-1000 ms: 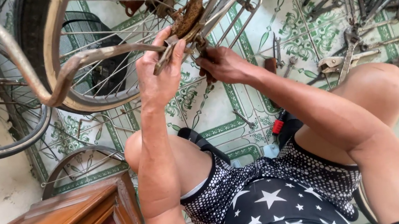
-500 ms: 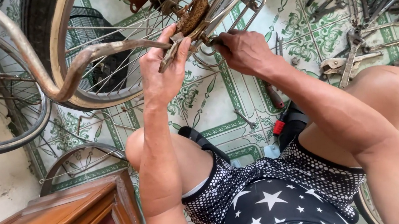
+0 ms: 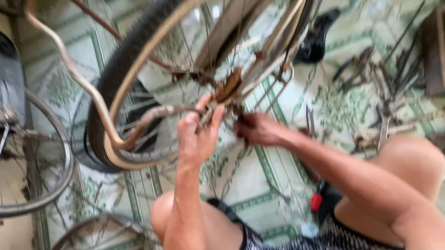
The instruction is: The person holds a metal component by hand while loosening a bolt with a wrench on a bicycle wheel. They then remove the component and continue using the wrench to loosen another bolt on the axle.
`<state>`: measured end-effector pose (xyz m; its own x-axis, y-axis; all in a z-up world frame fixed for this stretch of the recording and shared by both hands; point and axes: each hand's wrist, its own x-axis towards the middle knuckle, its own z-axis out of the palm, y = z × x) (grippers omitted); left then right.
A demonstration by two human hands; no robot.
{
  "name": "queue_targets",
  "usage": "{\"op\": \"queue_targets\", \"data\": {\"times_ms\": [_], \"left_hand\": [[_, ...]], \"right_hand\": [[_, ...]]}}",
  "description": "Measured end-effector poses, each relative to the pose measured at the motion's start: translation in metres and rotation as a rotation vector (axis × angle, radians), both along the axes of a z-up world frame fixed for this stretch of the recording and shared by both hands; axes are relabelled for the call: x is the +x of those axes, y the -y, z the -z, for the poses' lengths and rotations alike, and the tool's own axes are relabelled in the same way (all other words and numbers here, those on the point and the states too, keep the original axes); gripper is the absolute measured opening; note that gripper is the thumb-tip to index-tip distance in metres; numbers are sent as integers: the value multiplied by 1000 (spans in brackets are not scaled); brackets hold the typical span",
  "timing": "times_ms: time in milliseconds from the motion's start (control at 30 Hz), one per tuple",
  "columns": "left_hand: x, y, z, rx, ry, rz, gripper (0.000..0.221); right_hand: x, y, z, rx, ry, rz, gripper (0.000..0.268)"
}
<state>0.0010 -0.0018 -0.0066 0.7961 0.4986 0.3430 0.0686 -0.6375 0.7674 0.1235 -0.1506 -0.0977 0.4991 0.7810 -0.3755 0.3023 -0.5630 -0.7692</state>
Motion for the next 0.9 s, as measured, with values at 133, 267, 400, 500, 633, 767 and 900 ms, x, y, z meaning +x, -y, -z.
{"op": "queue_targets", "data": {"times_ms": [133,267,400,500,633,767,900], "left_hand": [[-3,2,-9,-204,-193,-3,47],[-1,1,-12,-233,-236,-18,50],[0,1,-10,-178,-208,-21,48],[-1,-1,-1,-132,-151,-38,44],[-3,-2,8,-137,-68,15,43],[-3,-2,2,-177,-68,29,46],[-3,-2,0,-190,-107,22,48]], "right_hand": [[-7,-3,-17,45,-441,86,36],[-10,-1,-18,63,-423,86,37],[0,-2,1,-25,-75,9,38],[11,-1,15,40,406,-46,33],[16,5,12,-5,378,-62,30],[-8,-1,6,224,-531,86,33],[-6,-2,10,116,-307,58,31]]}}
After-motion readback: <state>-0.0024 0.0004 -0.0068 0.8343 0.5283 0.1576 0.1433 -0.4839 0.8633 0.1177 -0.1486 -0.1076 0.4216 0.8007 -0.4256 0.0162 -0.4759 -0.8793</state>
